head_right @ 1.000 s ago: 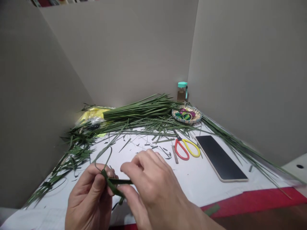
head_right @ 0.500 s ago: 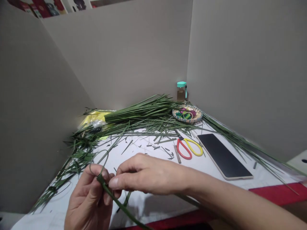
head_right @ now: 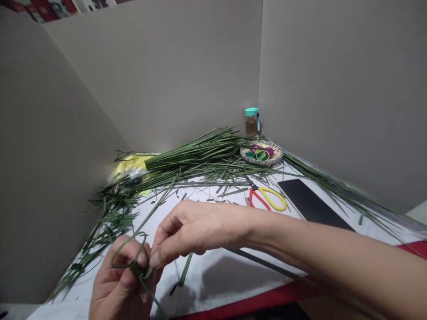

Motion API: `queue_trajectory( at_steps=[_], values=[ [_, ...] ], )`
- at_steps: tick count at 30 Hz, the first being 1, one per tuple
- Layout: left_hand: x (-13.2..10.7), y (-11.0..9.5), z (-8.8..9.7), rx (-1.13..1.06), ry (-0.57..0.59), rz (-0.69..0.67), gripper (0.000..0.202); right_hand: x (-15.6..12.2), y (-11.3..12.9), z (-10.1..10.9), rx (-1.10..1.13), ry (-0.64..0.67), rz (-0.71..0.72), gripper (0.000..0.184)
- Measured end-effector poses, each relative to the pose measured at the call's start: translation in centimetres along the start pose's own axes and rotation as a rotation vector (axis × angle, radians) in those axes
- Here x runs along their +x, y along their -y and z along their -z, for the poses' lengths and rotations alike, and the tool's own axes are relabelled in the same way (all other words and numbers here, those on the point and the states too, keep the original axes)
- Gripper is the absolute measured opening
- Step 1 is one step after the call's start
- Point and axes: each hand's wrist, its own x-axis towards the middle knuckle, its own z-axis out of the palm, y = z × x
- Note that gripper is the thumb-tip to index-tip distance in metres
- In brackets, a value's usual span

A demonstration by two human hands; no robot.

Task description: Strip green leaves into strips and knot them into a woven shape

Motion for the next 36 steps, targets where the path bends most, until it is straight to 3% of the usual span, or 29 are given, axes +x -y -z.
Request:
queue_trajectory(
  at_steps=[12, 15, 17, 21, 25, 28, 36],
  values=[
    [-0.4, -0.1, 1.0, -0.019, 0.042, 0.008, 0.029, 0.6, 0.0, -0.8, 0.055, -0.014, 0.016, 0.029],
    [-0.3, -0.2, 1.0, -0.058, 0.030, 0.034, 0.034, 0.3, 0.3, -1.0, -0.057, 0.011, 0.061, 0.023],
    [-0.1, -0.2, 0.8, -0.090, 0.017, 0.053, 0.033, -0.2, 0.2, -1.3, -0.298, -0.094, 0.147, 0.016],
    [-0.1, -0.4, 0.3, -0.171, -0.038, 0.066, 0.031, -0.9, -1.1, -2.0, -0.825, -0.307, 0.523, 0.008],
    [-0.2, -0.4, 0.1, -0.191, -0.017, 0.076, 0.032, -0.6, -2.5, -2.4, -0.937, -0.364, 0.699, 0.021],
    [-0.2, -0.3, 0.2, -0.176, -0.004, 0.063, 0.031, -0.4, -2.4, -2.5, -0.845, -0.399, 0.691, 0.017],
    [-0.5, -0.3, 0.7, -0.101, 0.008, 0.030, 0.027, -0.5, -1.0, -2.5, -0.773, -0.375, 0.507, 0.008]
  ],
)
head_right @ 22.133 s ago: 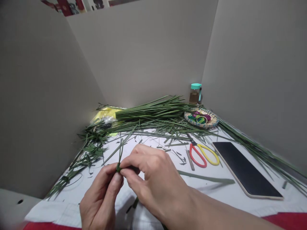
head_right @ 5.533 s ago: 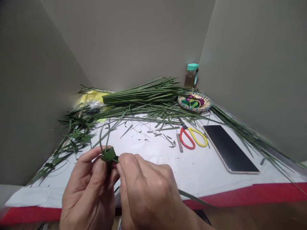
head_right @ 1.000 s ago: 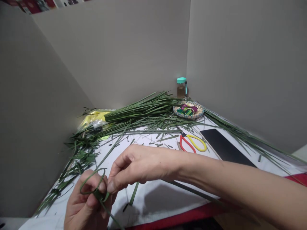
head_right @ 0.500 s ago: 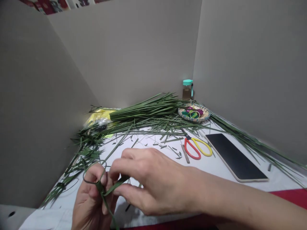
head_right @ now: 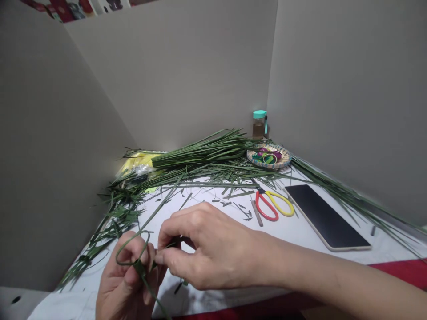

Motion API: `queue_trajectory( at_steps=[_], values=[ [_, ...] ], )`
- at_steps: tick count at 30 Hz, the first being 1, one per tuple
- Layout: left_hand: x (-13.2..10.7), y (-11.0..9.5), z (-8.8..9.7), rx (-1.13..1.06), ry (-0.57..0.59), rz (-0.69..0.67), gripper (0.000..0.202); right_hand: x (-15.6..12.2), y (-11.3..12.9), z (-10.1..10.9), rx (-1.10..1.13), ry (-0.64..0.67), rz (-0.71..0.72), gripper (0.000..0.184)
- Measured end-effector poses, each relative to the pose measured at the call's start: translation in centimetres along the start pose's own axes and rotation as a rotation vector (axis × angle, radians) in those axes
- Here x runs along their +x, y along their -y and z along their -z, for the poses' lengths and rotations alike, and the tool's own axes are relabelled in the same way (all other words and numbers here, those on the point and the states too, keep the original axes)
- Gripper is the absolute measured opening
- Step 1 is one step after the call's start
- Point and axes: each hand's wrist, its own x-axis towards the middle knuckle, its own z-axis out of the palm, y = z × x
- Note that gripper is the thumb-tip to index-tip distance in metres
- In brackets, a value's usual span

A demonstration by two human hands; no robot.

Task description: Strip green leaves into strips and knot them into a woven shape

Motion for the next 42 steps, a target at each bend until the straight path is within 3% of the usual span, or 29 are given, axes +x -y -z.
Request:
queue_trajectory(
  at_steps=[5, 12, 17, 23, 29, 33, 36, 40, 42],
  values=[
    [0.2, 0.0, 0.1, -0.003, 0.002, -0.002, 0.027, 0.2, -0.2, 0.3, 0.137, 0.072, -0.149, 0.009],
    [0.0, -0.4, 0.4, 0.005, 0.062, 0.034, 0.024, 0.7, -1.7, 1.4, 0.644, 0.413, -0.467, 0.029],
    [0.0, -0.4, 0.4, 0.019, 0.059, 0.051, 0.027, 0.9, -1.9, 1.0, 0.783, 0.385, -0.565, 0.027],
    [-0.1, -0.5, -0.2, 0.037, 0.002, 0.073, 0.036, 1.1, -1.3, 0.8, 0.894, 0.293, -0.455, 0.028],
    [-0.6, -0.8, -0.2, 0.021, 0.018, 0.178, 0.042, 1.0, -0.6, 0.4, 0.821, 0.290, -0.410, 0.028],
    [-0.7, -0.6, 0.0, -0.037, 0.041, 0.189, 0.039, 0.7, -0.1, 0.0, 0.704, 0.214, -0.375, 0.021],
    [-0.7, -0.6, -0.3, -0.078, 0.049, 0.188, 0.037, 0.6, 0.1, -0.1, 0.606, 0.156, -0.279, 0.017],
    [-0.8, -1.0, -1.1, -0.064, -0.060, 0.204, 0.044, 0.8, 0.0, 0.1, 0.537, 0.134, -0.105, 0.011],
    [-0.9, -1.0, -1.4, -0.054, -0.061, 0.235, 0.049, 1.0, -0.1, 0.2, 0.507, 0.130, -0.012, 0.011]
  ],
)
